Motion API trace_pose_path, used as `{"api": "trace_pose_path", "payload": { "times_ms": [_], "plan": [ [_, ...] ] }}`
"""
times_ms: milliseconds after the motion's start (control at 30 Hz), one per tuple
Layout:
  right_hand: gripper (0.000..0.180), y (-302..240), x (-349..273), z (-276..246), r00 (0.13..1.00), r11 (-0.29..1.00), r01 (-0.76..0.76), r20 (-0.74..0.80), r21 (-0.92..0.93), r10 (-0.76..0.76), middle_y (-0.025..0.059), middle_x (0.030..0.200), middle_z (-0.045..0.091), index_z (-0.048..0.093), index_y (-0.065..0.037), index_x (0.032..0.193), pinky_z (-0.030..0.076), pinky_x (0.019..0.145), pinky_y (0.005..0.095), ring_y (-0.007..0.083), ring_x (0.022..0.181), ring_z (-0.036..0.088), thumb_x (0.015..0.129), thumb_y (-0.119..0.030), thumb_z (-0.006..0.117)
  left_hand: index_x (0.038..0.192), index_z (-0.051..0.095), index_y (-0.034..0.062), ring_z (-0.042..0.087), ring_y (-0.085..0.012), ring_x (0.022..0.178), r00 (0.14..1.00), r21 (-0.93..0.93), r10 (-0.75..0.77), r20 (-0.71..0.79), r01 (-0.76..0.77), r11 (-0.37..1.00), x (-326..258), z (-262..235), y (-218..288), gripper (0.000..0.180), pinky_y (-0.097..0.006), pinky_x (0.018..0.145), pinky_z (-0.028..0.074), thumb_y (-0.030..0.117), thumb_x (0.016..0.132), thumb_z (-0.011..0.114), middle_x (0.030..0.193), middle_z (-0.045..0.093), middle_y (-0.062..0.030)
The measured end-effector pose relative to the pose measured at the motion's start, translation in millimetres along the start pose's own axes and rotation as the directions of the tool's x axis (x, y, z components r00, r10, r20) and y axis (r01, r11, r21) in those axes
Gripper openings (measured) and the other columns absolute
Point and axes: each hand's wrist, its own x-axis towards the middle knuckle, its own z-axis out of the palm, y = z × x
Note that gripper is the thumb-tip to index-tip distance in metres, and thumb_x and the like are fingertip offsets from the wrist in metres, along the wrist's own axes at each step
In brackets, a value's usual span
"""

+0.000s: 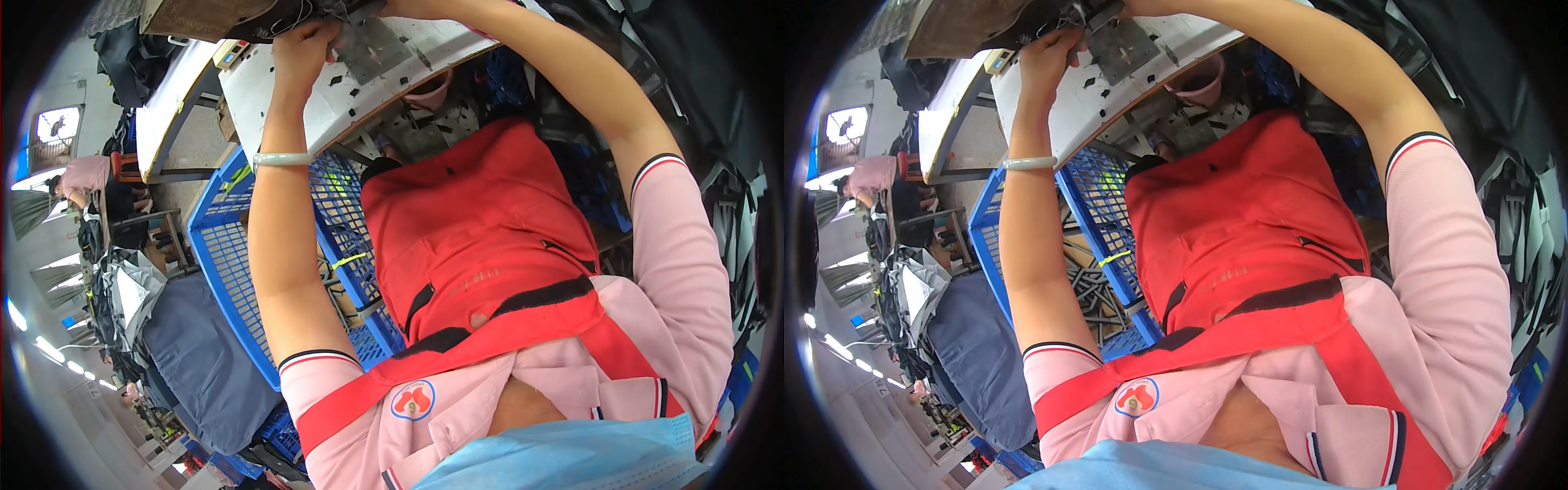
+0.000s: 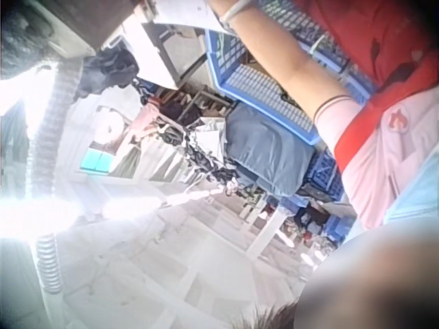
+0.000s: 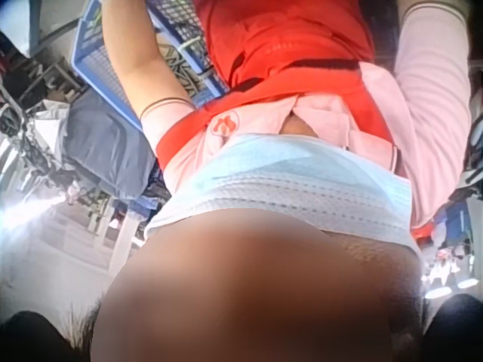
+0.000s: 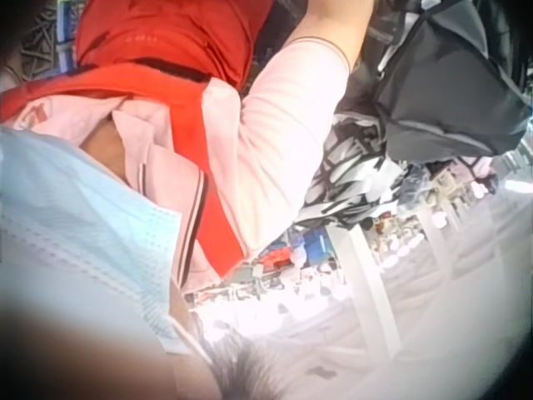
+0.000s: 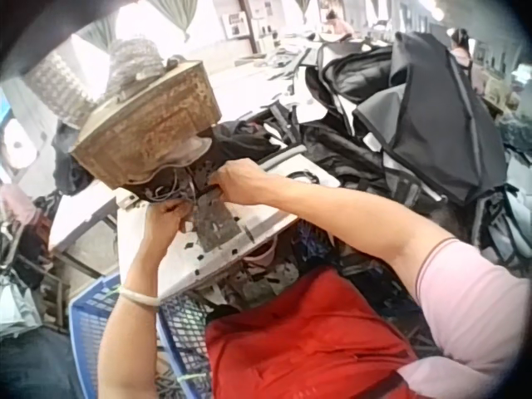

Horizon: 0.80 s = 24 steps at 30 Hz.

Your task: Sewing together fabric panels and piping using an industrial sewing machine.

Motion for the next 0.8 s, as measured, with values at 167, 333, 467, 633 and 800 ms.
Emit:
{"api": "trace_pose_path", "payload": {
  "times_ms": [167,333,467,633,800],
  "plan": [
    [0.034,30.2,-28.2,-8.5,0.97,0.975,-0.167,-0.156,0.145,0.189,0.0215,0.089,0.067,0.07,-0.006,0.102,0.052,0.075,0.0455,0.0386,0.088,0.065,0.075,-0.027,0.069,0.098,0.075,0.0039,0.061,-0.0116,0.057,0.988,-0.1,-0.061,-0.141,0.047,0.994,-7.8,-30.0,-15.4,0.024,-0.027,0.055,0.048,0.024,0.085,0.068,0.071,0.07,-0.0065],
    [0.016,-75.8,-93.4,13.1,0.903,0.887,0.429,-0.1,0.17,-0.417,0.0135,0.107,0.062,0.066,-0.008,0.091,0.052,0.078,0.0418,0.0279,0.099,0.062,0.076,-0.013,0.063,0.094,0.074,0.0013,0.064,-0.0132,0.062,0.985,0.215,0.083,0.149,-0.114,0.97,-47.5,-10.2,2.9,0.031,-0.03,0.059,0.05,0.03,0.085,0.069,0.071,0.07,-0.0107],
    [0.008,-137.3,-106.6,40.8,0.709,0.732,0.681,-0.238,-0.009,-0.663,0.0092,0.098,0.065,0.065,-0.009,0.08,0.054,0.077,0.0385,0.0232,0.093,0.065,0.077,-0.01,0.058,0.103,0.072,-0.0009,0.063,-0.0083,0.069,0.967,-0.115,0.015,0.254,0.015,0.993,-55.8,33.8,53.0,0.027,-0.023,0.059,0.052,0.023,0.09,0.069,0.082,0.07,-0.0044],
    [0.017,-104.8,-97.1,26.0,0.887,0.913,0.359,0.236,0.191,-0.398,0.0124,0.077,0.067,0.064,-0.008,0.092,0.053,0.066,0.0402,0.0318,0.075,0.067,0.078,-0.017,0.068,0.1,0.071,0.001,0.065,-0.013,0.082,0.945,-0.076,-0.024,0.325,0.052,0.996,-77.4,25.0,6.6,0.031,-0.025,0.073,0.052,0.03,0.096,0.061,0.088,0.069,-0.0055],
    [0.041,-47.5,-96.0,-37.0,0.93,0.949,-0.086,0.366,0.302,-0.032,0.0219,0.09,0.067,0.064,-0.007,0.111,0.051,0.076,0.0461,0.0399,0.086,0.065,0.079,-0.032,0.071,0.101,0.07,0.0003,0.057,-0.0077,0.066,0.746,-0.214,-0.348,0.568,0.542,0.813,-115.3,-12.8,-6.4,0.031,-0.019,0.062,0.044,0.03,0.094,0.063,0.077,0.066,-0.0036]
  ]
}}
